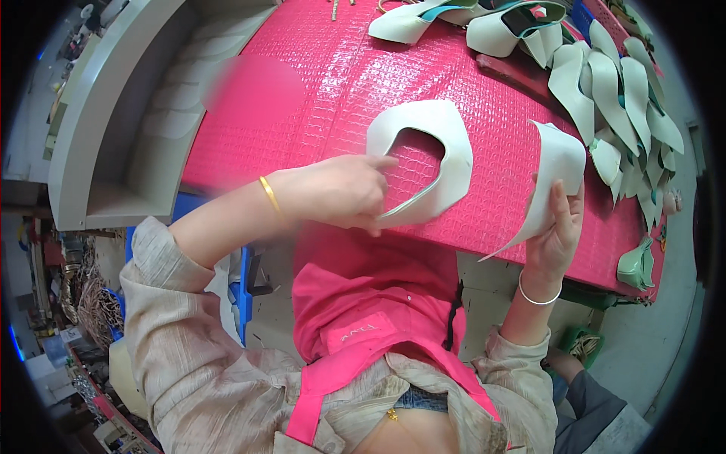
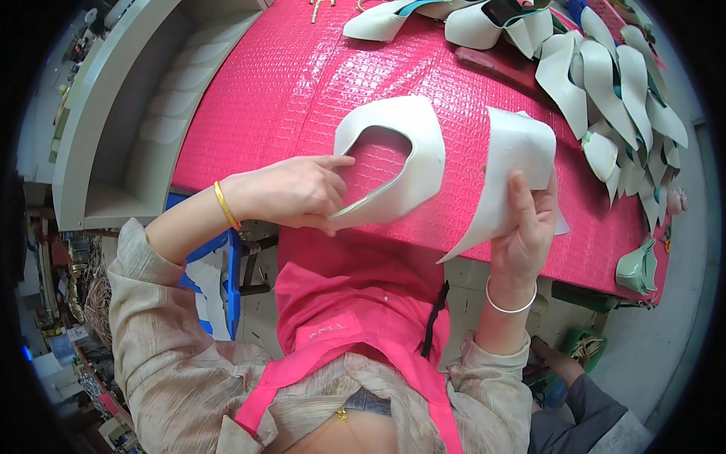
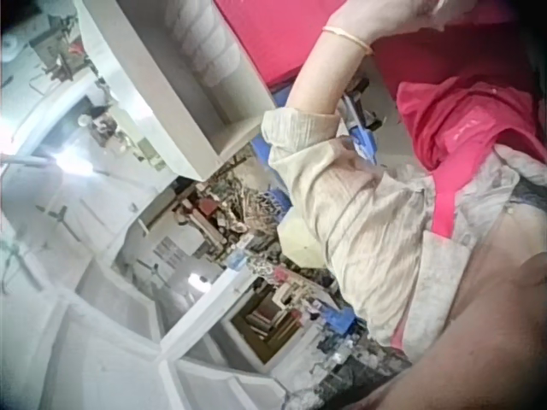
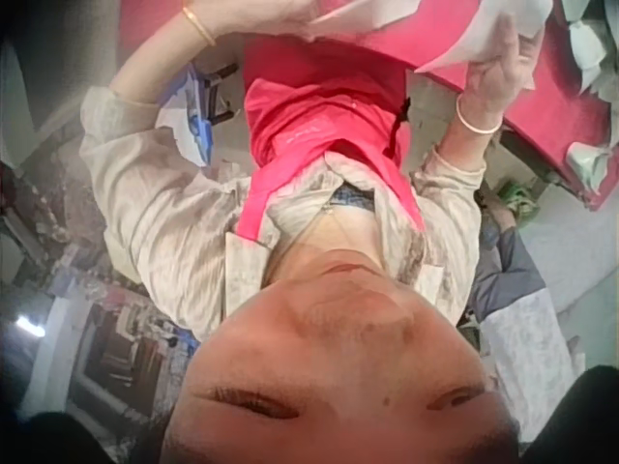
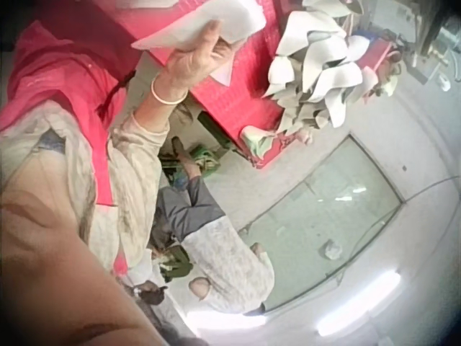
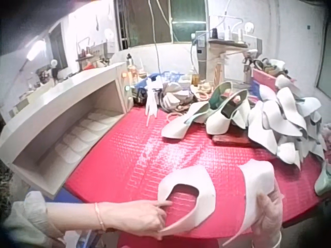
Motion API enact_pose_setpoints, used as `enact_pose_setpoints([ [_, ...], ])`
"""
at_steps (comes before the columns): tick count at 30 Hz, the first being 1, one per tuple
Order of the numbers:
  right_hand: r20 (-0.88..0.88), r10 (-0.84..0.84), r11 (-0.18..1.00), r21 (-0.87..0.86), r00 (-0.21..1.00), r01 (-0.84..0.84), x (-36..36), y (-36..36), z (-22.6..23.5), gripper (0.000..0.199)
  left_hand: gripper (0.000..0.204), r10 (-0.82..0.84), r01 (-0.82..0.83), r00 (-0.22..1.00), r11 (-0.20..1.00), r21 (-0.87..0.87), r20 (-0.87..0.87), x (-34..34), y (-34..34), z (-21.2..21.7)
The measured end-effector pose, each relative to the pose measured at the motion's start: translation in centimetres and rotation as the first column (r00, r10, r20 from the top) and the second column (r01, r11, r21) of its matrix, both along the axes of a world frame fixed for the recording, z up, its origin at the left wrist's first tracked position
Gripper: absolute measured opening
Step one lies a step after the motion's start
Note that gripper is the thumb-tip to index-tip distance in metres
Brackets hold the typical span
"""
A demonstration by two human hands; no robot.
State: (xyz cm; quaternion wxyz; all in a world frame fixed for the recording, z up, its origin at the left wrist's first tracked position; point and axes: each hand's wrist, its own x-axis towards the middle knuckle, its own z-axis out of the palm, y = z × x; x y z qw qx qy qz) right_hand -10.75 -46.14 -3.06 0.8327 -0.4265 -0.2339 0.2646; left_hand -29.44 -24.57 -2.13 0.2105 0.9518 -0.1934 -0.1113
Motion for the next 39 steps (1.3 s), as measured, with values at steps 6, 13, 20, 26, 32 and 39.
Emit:
enact_pose_setpoints([
  [6, 0.186, 0.014, 0.999, 0.033, 0.982, -0.021, -2.1, 2.8, 1.6, 0.033, 0.025, 0.495, -0.586, 0.787, 0.411, -0.698, -0.368, 1.9, -1.7, 3.1],
  [13, 0.38, -0.14, 0.99, 0.074, 0.914, 0.121, -4.1, 6.4, 4.0, 0.036, 0.031, 0.443, -0.27, 0.798, -0.346, -0.899, -0.41, 4.4, -4.7, 3.1],
  [20, 0.483, -0.19, 0.981, 0.063, 0.855, 0.183, -3.9, 6.6, 5.3, 0.036, 0.034, 0.477, -0.251, 0.786, -0.336, -0.908, -0.394, 5.0, -5.9, 3.4],
  [26, 0.487, -0.185, 0.981, 0.042, 0.854, 0.189, -3.8, 6.7, 4.9, 0.038, 0.039, 0.455, -0.188, 0.812, -0.391, -0.901, -0.367, 5.0, -6.4, 4.0],
  [32, 0.443, -0.226, 0.973, 0.057, 0.868, 0.225, -4.1, 7.0, 5.1, 0.038, 0.036, 0.527, -0.26, 0.803, -0.112, -0.959, -0.28, 4.5, -6.0, 3.9],
  [39, 0.491, -0.219, 0.976, 0.101, 0.843, 0.195, -4.2, 6.7, 4.3, 0.064, 0.033, 0.699, -0.274, 0.673, -0.068, -0.959, -0.242, 7.4, -4.4, 6.6],
])
